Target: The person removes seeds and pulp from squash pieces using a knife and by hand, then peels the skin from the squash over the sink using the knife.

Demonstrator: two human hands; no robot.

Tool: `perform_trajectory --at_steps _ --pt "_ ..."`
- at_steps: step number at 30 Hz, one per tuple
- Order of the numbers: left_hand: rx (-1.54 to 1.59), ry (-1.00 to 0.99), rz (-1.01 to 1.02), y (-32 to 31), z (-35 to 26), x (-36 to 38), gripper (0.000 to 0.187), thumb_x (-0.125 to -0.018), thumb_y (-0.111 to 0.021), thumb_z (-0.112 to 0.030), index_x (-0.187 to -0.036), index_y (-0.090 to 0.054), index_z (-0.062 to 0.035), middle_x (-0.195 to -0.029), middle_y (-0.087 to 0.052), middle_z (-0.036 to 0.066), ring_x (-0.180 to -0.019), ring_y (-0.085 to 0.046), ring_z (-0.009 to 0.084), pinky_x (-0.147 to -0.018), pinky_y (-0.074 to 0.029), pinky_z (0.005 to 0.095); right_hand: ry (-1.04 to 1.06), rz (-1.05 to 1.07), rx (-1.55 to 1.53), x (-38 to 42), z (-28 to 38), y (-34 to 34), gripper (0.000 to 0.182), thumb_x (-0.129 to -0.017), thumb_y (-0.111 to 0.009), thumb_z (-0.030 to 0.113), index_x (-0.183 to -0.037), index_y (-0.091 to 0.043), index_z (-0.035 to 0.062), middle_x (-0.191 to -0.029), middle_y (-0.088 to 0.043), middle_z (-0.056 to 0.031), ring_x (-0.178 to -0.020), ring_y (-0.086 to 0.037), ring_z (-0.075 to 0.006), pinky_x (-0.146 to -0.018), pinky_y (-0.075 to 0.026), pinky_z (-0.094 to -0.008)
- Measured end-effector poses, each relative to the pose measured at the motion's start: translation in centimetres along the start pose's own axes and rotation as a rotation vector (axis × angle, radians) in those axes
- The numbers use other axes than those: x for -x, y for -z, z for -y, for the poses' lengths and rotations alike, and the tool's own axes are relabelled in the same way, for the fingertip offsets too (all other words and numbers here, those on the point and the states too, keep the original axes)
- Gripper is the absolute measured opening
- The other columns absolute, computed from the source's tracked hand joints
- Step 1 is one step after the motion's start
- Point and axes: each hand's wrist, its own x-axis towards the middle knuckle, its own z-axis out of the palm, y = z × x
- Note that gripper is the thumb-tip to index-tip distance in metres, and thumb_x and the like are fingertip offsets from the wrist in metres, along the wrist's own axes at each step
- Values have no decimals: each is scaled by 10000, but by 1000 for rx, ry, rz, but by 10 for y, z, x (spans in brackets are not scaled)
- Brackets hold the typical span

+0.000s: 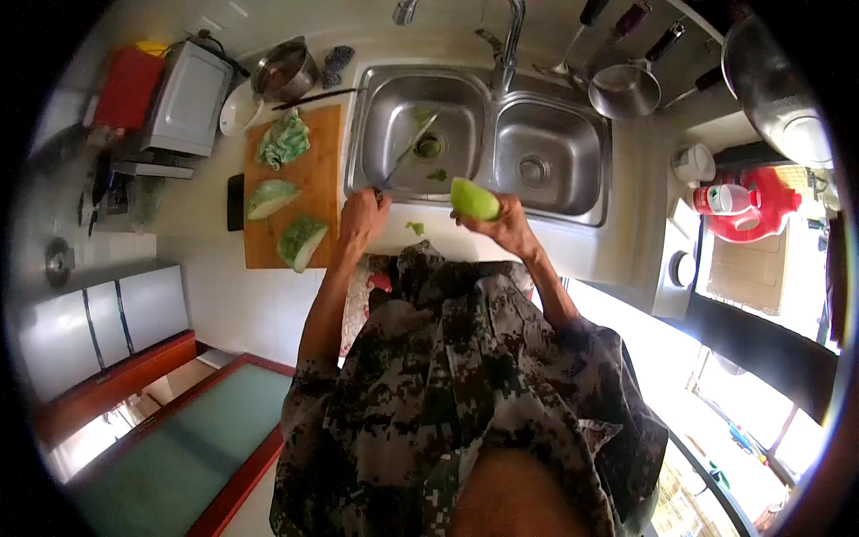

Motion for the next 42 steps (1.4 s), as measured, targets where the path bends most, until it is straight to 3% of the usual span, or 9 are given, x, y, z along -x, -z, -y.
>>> perform_trajectory --at_steps 5,10,15,20,24,30,34,40,42 --pt "44 -355 -133 -11 -31 28 279 -854 -549 -202 -700 -574 30 -660 -603 246 -596 -610 393 -556 -481 445 -192 6 -358 -4 -16 2 344 -816 -684 134 -1101 -596 -37 -963 -661 -121 -830 -639 -188 -727 -538 -314" --pt "117 -251 -143 -43 -1 22 336 -869 -549 -204 -645 -495 41 -520 -469 174 -424 -476 307 -467 -395 408 -303 -37 -1084 -16 -41 3 495 -895 -601 207 -1275 -416 -50 -1140 -566 -176 -955 -599 -238 -743 -565 -378" --pt "323 -62 -318 -50 48 67 352 -880 -571 -271 -696 -493 18 -517 -440 110 -433 -428 231 -453 -366 374 -472 -224 -542 -43 -43 -20 443 -906 -592 220 -1216 -457 -66 -1011 -593 -174 -827 -630 -275 -755 -560 -391" --pt "351 260 -461 -50 75 132 293 -834 -623 -237 -805 -513 32 -612 -536 143 -523 -534 286 -517 -431 374 -230 53 -271 -127 -75 -53 387 -843 -666 196 -1114 -557 -58 -858 -620 -101 -750 -605 -181 -651 -496 -329" --pt "507 603 -470 -46 95 174 238 -808 -628 -186 -826 -514 23 -655 -562 135 -561 -536 235 -553 -440 349 -125 211 542 -229 -126 -106 409 -737 -767 193 -1044 -637 -44 -859 -677 -92 -757 -646 -157 -665 -510 -288" --pt "666 831 -641 -50 120 205 206 -795 -621 -100 -731 -448 -9 -613 -412 22 -597 -374 116 -535 -359 298 -2 284 961 -288 -142 -178 598 -687 -773 329 -1124 -590 -37 -1027 -651 -191 -905 -641 -305 -784 -511 -395" --pt "733 856 -696 -39 130 206 232 -813 -616 -106 -728 -414 -29 -624 -342 -6 -593 -325 102 -524 -313 283 262 166 942 -262 -119 -198 474 -702 -711 109 -1137 -543 25 -1085 -582 -202 -1081 -519 -377 -902 -437 -432" --pt "887 835 -788 -44 169 176 262 -776 -615 -91 -666 -383 -37 -582 -314 -4 -552 -279 114 -502 -289 289 403 799 739 -214 -106 -255 621 -751 -722 343 -1268 -506 76 -1137 -584 -192 -1058 -555 -340 -921 -422 -413" --pt "1265 839 -745 -30 169 162 231 -824 -643 -153 -676 -502 -44 -561 -494 -8 -525 -440 80 -483 -335 248 209 1166 717 -237 -119 -273 677 -732 -728 436 -1271 -513 87 -1109 -597 -196 -1046 -564 -329 -909 -428 -415"
